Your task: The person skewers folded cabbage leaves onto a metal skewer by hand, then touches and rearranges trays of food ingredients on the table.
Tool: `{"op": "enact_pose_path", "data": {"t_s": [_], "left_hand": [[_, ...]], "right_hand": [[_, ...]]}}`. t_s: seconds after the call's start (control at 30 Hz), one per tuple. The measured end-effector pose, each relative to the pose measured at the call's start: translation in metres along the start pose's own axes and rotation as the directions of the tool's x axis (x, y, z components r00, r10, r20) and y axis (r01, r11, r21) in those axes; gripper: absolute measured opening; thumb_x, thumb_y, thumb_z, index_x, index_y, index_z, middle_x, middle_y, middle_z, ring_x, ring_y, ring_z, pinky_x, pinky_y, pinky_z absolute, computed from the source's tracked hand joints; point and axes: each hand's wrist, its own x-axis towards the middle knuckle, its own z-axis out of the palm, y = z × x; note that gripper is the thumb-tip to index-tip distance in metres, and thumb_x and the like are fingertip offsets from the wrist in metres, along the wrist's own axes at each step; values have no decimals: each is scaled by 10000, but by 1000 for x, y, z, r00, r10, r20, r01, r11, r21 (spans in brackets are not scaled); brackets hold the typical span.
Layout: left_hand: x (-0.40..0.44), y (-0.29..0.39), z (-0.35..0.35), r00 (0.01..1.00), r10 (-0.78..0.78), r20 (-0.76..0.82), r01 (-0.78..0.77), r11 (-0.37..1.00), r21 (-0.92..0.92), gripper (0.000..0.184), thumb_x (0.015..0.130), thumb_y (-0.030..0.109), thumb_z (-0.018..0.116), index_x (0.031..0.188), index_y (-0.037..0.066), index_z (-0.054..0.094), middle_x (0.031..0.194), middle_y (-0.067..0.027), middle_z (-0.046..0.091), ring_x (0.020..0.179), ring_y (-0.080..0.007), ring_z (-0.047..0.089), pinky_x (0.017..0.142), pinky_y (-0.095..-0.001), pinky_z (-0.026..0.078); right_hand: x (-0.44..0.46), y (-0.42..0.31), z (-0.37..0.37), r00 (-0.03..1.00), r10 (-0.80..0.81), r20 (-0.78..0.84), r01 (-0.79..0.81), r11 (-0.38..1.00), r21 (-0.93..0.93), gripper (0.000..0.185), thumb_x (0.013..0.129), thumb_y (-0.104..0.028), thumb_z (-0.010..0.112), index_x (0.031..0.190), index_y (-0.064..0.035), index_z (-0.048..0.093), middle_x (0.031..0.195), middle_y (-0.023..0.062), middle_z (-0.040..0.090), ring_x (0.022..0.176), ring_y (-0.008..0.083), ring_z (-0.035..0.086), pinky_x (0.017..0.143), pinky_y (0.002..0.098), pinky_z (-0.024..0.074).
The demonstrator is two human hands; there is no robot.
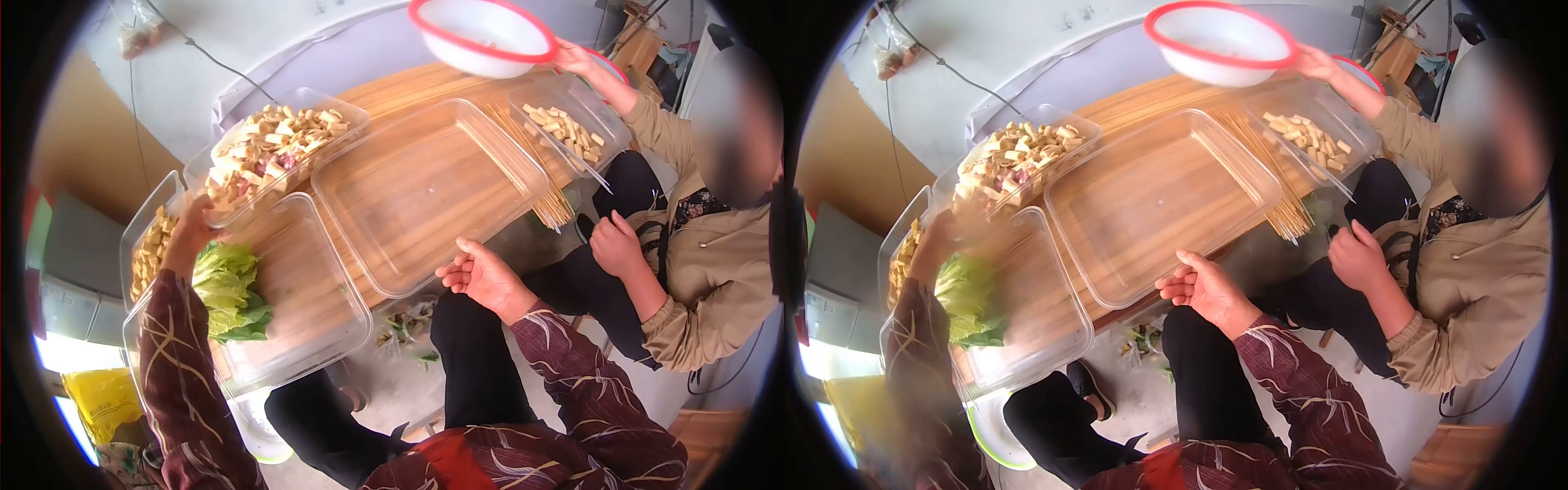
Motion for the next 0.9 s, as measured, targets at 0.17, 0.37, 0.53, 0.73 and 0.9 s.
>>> {"op": "enact_pose_path", "data": {"t_s": [0.17, 0.37, 0.53, 0.73, 0.9], "left_hand": [[2, -15, 22, 998, -48, -44, 37, 972, -232, 323, 809, 103, 602, 1095, 46, 464, 1045, -134, 532, 919, -315, 632, 659, -478, 569], [4, -34, 39, 998, -46, -44, 34, 969, -246, 354, 817, 173, 554, 1116, 43, 417, 1088, -164, 513, 964, -382, 633, 691, -544, 579], [-18, -36, 38, 985, 46, -164, -62, 993, -96, 309, 812, 148, 542, 1087, 34, 460, 1034, -156, 558, 934, -343, 648, 673, -526, 580], [-52, -22, 33, 981, 138, -136, -146, 988, -49, 298, 824, 94, 490, 1099, -18, 501, 976, -157, 595, 900, -298, 646, 731, -413, 562], [-97, -11, 47, 992, 83, -97, -92, 992, -90, 373, 834, 93, 463, 1177, -50, 498, 1065, -205, 595, 953, -313, 630, 820, -406, 542]], "right_hand": [[2, 1, -2, 1000, -15, 2, 15, 1000, 5, 338, 949, -383, 578, 777, -96, 622, 878, 196, 707, 742, 241, 700, 658, 336, 541], [4, -1, 1, 999, -28, -27, 28, 1000, 10, 329, 936, -388, 598, 775, -102, 615, 881, 190, 709, 731, 250, 704, 645, 339, 541], [14, -3, -6, 999, -47, 16, 47, 999, -4, 333, 913, -409, 629, 783, -105, 594, 888, 178, 710, 780, 251, 703, 686, 339, 525], [24, -11, -5, 997, -59, 47, 60, 998, -18, 338, 908, -427, 635, 806, -108, 598, 898, 161, 708, 803, 243, 695, 715, 348, 525], [21, -14, 4, 981, -163, 102, 165, 986, -9, 332, 913, -422, 630, 902, -91, 610, 956, 162, 703, 862, 262, 689, 782, 341, 520]]}}
